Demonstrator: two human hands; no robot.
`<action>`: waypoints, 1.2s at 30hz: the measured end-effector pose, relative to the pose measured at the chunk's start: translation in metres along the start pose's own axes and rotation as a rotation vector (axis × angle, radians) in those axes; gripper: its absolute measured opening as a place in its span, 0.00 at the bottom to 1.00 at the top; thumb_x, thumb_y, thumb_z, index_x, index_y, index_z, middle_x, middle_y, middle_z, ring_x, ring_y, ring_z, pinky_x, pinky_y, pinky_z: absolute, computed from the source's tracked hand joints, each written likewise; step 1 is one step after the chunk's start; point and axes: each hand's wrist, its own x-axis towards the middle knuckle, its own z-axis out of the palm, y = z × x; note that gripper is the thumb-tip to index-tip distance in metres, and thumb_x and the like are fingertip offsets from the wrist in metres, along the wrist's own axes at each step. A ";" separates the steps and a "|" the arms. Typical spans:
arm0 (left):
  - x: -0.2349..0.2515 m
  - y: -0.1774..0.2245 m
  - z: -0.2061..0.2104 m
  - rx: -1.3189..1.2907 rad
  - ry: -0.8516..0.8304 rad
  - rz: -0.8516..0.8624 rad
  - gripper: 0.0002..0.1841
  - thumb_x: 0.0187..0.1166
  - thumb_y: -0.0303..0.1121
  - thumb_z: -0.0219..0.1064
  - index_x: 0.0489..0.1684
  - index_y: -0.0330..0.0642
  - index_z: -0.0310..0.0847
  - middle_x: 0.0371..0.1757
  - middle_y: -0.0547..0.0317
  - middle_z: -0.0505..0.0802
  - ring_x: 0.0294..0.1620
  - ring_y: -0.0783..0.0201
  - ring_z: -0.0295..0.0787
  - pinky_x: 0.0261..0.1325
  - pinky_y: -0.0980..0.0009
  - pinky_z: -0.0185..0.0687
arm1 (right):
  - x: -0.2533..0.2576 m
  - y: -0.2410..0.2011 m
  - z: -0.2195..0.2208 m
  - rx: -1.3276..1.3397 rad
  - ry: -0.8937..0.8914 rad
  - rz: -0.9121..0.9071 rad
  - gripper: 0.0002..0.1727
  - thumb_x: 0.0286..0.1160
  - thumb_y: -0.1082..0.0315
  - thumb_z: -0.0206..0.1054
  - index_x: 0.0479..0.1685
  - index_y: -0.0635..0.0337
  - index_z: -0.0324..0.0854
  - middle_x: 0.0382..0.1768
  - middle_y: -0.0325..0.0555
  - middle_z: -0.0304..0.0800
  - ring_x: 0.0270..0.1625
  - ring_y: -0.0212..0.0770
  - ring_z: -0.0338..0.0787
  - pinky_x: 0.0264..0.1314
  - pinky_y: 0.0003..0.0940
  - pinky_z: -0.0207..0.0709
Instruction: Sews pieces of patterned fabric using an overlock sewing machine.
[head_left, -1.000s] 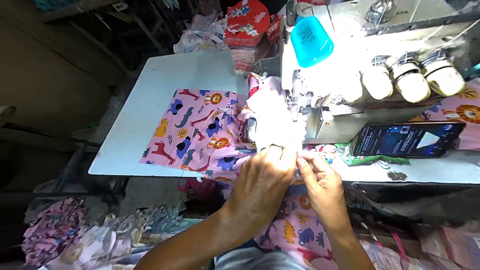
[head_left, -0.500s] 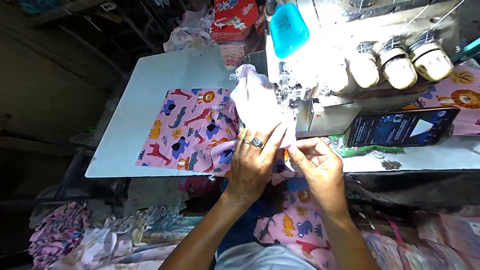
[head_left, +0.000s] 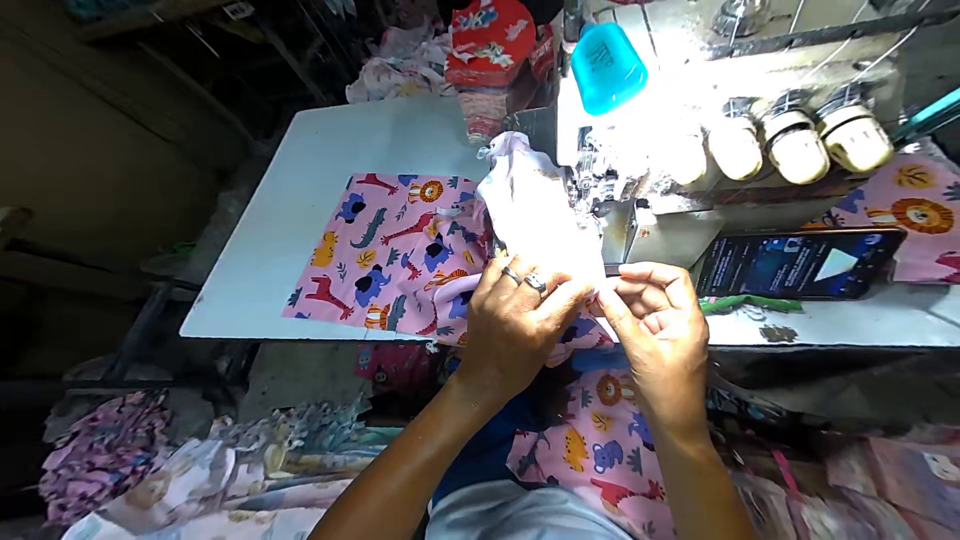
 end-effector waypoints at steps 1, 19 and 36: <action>-0.001 0.000 0.000 0.009 -0.015 0.007 0.05 0.76 0.32 0.74 0.40 0.47 0.97 0.39 0.56 0.95 0.46 0.57 0.88 0.55 0.61 0.76 | 0.000 -0.001 0.000 0.005 -0.006 0.008 0.21 0.70 0.80 0.71 0.61 0.60 0.74 0.43 0.37 0.94 0.43 0.28 0.95 0.50 0.22 0.90; -0.013 -0.029 -0.004 0.022 -0.192 0.105 0.20 0.81 0.20 0.59 0.66 0.43 0.89 0.69 0.55 0.91 0.75 0.56 0.85 0.83 0.59 0.70 | 0.017 0.003 -0.005 -0.471 -0.076 -0.315 0.11 0.72 0.73 0.69 0.48 0.61 0.94 0.41 0.41 0.91 0.44 0.24 0.89 0.49 0.16 0.82; 0.032 -0.070 -0.007 0.015 -0.331 -0.172 0.23 0.83 0.16 0.53 0.67 0.43 0.88 0.75 0.53 0.87 0.79 0.50 0.80 0.77 0.54 0.76 | 0.000 0.005 -0.004 -0.890 -0.232 -0.378 0.22 0.82 0.70 0.62 0.73 0.70 0.80 0.46 0.57 0.92 0.43 0.45 0.93 0.49 0.35 0.86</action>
